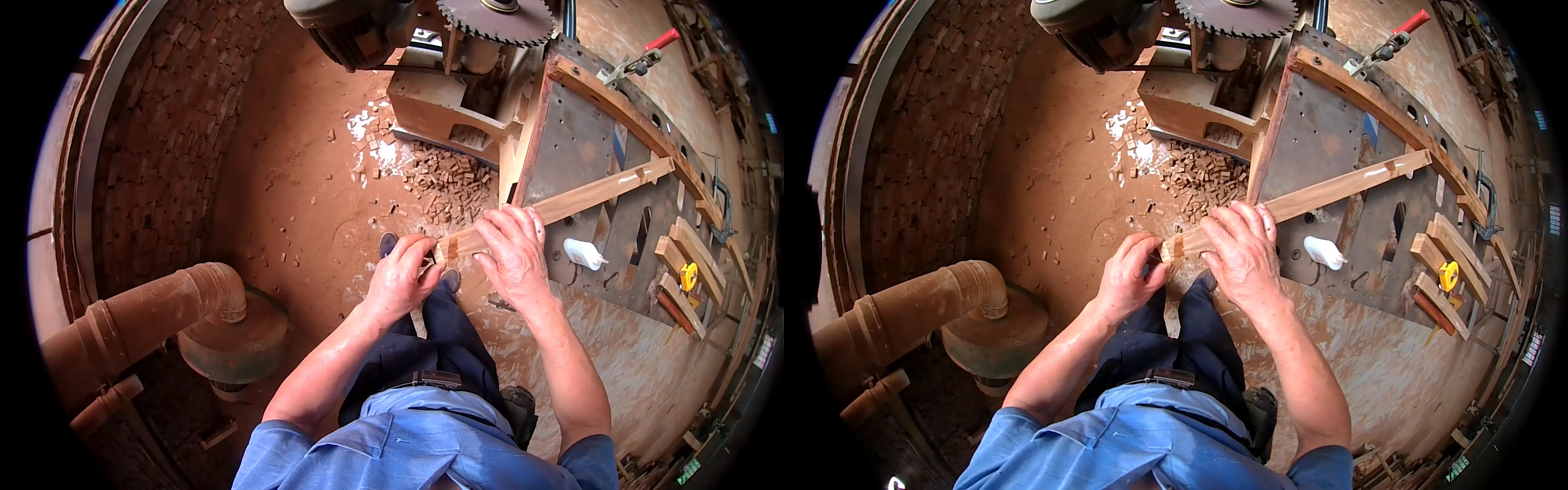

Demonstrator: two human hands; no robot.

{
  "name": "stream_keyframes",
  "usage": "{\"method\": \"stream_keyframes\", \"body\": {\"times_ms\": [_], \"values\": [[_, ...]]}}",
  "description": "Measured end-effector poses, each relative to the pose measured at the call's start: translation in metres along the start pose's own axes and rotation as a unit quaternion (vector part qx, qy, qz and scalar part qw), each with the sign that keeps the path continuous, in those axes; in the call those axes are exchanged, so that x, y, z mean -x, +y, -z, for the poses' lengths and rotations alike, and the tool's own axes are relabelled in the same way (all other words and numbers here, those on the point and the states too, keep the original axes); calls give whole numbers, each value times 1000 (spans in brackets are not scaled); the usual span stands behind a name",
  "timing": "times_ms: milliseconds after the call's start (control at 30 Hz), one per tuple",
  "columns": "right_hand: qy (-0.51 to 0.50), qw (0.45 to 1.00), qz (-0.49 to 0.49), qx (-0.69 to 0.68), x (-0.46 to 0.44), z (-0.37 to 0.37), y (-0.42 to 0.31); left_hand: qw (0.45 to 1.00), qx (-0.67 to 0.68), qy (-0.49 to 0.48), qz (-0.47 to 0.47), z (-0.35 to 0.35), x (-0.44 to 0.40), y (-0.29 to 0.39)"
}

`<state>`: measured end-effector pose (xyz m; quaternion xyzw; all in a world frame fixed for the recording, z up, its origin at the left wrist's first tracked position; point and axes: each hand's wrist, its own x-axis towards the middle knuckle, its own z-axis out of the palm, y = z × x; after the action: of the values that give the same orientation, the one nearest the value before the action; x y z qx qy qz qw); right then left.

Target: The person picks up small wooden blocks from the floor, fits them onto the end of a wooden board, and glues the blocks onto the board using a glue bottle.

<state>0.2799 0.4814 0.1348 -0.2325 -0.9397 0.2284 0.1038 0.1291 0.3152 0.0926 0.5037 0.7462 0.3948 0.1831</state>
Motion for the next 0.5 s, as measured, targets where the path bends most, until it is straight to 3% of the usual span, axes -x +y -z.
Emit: {"method": "stream_keyframes", "body": {"times_ms": [500], "values": [[6, 1000, 3, -9, 1, -1, 1, 1000, -7, 13, -26, -3, 1, -4]]}}
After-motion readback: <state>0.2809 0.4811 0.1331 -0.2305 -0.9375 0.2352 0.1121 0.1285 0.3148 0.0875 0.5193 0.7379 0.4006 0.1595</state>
